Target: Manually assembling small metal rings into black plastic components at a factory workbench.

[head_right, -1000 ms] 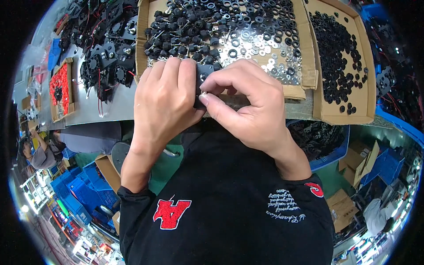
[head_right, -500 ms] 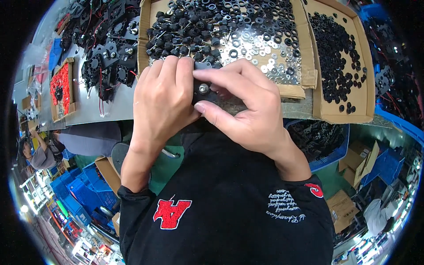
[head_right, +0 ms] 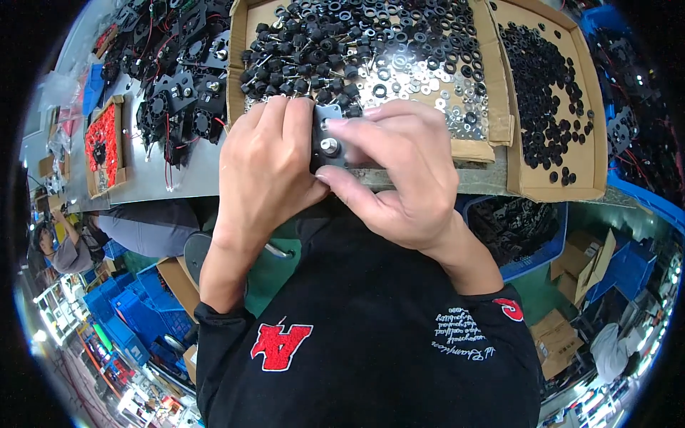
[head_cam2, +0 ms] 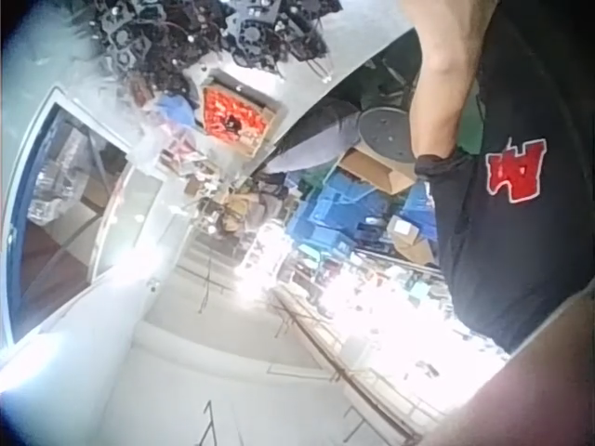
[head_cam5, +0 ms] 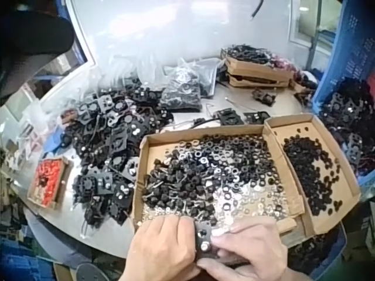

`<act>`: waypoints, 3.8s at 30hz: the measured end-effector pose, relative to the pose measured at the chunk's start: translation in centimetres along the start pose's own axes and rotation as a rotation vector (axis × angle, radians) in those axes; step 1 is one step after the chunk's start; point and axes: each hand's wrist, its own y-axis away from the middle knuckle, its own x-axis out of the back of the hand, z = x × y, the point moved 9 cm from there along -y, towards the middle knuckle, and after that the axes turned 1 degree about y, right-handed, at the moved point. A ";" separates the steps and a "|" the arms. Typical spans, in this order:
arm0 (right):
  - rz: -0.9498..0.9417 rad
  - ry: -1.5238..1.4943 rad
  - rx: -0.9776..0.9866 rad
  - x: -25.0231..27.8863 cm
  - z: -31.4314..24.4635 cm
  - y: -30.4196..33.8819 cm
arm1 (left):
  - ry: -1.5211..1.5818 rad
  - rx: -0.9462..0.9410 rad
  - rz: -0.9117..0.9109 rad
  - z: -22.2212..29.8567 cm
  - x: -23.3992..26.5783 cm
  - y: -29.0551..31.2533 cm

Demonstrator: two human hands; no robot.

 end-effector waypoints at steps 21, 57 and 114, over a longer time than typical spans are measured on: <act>0.055 -0.156 -0.118 -1.6 0.8 -0.1 | -0.022 0.036 -0.048 -0.7 0.0 -0.1; 0.051 -0.155 -0.154 -2.0 -0.1 -1.5 | -0.011 0.158 -0.041 -2.4 -0.3 1.2; 0.043 -0.717 -0.261 -2.6 2.6 -0.6 | 0.629 0.458 0.281 -2.6 -0.7 2.8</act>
